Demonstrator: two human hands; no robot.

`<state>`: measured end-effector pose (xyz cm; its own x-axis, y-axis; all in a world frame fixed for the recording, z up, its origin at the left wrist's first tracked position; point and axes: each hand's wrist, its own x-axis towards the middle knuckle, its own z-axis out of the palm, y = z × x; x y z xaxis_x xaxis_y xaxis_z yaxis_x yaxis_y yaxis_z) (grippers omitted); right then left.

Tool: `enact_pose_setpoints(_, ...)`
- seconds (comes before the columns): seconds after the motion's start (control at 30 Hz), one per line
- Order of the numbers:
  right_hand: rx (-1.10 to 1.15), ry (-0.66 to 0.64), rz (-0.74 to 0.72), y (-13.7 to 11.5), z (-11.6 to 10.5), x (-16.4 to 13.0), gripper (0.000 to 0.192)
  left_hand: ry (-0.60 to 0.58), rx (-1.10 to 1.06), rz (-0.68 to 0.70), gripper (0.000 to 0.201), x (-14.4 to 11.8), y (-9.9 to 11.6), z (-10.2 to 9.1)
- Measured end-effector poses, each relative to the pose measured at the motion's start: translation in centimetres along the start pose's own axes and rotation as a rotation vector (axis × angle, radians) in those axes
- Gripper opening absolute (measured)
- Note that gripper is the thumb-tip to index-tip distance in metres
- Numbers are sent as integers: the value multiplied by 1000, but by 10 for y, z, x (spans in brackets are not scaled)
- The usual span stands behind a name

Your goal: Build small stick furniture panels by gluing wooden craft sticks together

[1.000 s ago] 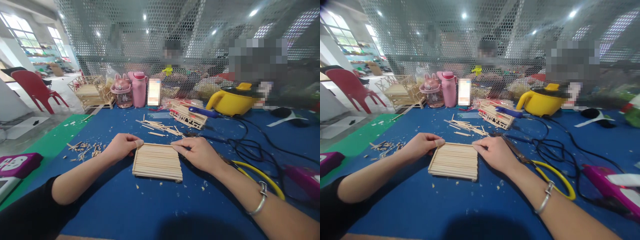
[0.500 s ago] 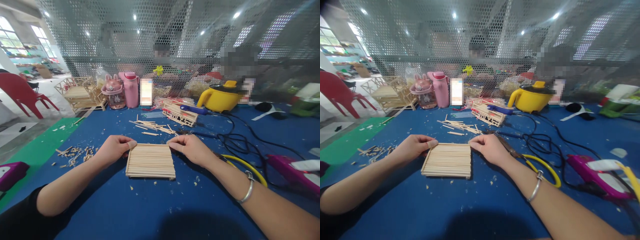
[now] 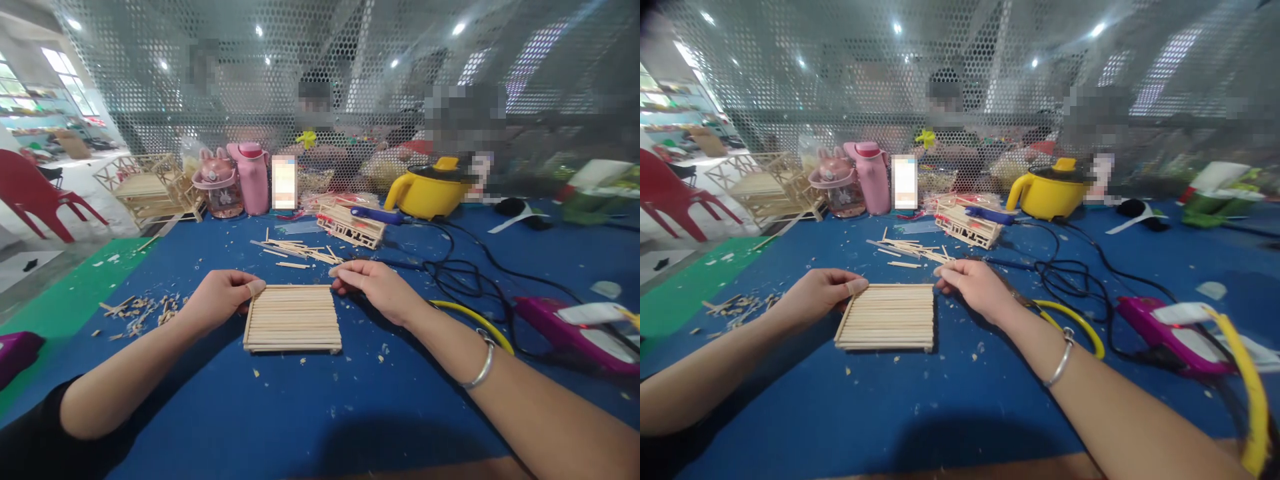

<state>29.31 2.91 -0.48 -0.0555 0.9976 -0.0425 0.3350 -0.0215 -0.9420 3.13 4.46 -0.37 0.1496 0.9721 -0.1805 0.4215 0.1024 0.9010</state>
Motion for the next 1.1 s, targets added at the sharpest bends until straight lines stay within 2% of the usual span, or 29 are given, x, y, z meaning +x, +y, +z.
enact_pose_setpoints(0.17,-328,-34,-116,-5,3,-4,23,8,-8,3,38,0,0,0)
enact_pose_setpoints(0.27,-432,-24,-155,-8,5,-6,24,-1,-40,9,39,1,-2,0)
enact_pose_setpoints(0.5,-496,-2,-150,-8,6,-4,24,-77,-189,-12,41,3,-8,-5)
enact_pose_setpoints(0.67,-512,2,-148,-10,6,-4,24,-11,-214,-26,40,4,-9,-9)
enact_pose_setpoints(0.83,-506,2,-152,-10,6,-4,23,28,-101,23,38,3,-11,-11)
enact_pose_setpoints(0.9,-495,0,-150,-9,6,-4,23,74,-43,72,37,1,-6,-11)
enact_pose_setpoints(0.97,-473,-5,-155,-7,6,-3,23,140,56,183,30,0,2,-10)
enact_pose_setpoints(1.03,-447,-16,-161,-5,6,-3,24,161,243,380,23,0,14,-5)
enact_pose_setpoints(1.1,-424,-27,-166,-6,6,-3,24,103,491,578,22,1,27,5)
